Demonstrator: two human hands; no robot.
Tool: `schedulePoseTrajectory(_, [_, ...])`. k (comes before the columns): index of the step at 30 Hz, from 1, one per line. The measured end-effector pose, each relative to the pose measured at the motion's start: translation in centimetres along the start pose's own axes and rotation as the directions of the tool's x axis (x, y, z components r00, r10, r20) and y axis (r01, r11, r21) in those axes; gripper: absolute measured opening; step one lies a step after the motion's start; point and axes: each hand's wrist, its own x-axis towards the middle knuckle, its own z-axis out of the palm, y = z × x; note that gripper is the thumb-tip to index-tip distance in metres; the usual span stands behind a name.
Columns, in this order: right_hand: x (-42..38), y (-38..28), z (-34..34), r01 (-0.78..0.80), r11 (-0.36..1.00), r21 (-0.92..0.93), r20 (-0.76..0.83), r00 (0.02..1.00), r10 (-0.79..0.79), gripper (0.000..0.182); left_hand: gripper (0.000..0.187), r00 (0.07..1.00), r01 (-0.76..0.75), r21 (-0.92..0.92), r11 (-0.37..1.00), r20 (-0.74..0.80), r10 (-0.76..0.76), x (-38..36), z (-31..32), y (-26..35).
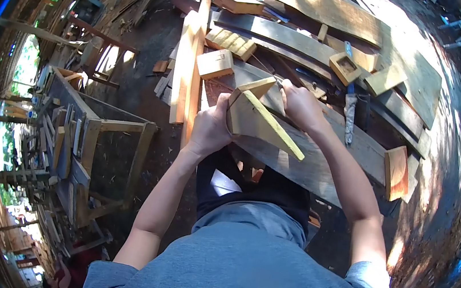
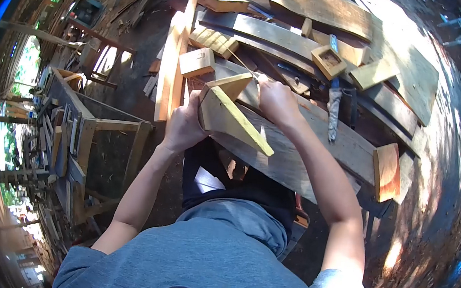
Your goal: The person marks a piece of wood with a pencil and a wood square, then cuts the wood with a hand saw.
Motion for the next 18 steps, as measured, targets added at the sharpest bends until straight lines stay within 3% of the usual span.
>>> schedulePoseTrajectory(3, [-0.4,1.4,0.6,0.057,0.982,-0.178,0.103,0.994,-0.039,0.02,0.065,1.0,-0.007,0.004,1.0,-0.015,0.007,0.0,0.3,-0.2])
schedulePoseTrajectory(7, [-3.5,-0.2,-2.1,-0.017,0.989,-0.144,-0.006,1.0,0.017,0.02,0.064,0.999,-0.037,0.057,0.998,-0.003,0.037,-1.0,0.7,-0.6])
schedulePoseTrajectory(11, [-4.5,-0.6,-4.8,-0.164,0.979,-0.123,-0.011,0.986,0.164,0.02,0.065,0.997,-0.033,-0.042,0.999,-0.073,0.029,-1.5,2.3,-1.0])
schedulePoseTrajectory(14, [-5.7,-4.4,-7.1,0.01,0.997,-0.076,-0.106,0.994,-0.018,0.013,0.065,0.994,-0.038,-0.019,0.999,-0.106,0.036,-1.4,1.6,-0.3])
schedulePoseTrajectory(16, [-7.8,-7.5,-7.6,0.178,0.961,-0.21,-0.103,0.974,-0.203,0.009,0.068,1.0,0.0,0.053,0.999,-0.004,0.0,-0.8,1.1,0.8])
schedulePoseTrajectory(18, [-8.5,-8.4,-7.7,0.181,0.928,-0.326,-0.052,0.977,-0.208,0.01,0.064,1.0,-0.005,0.057,0.998,-0.006,0.005,-0.6,1.5,1.4])
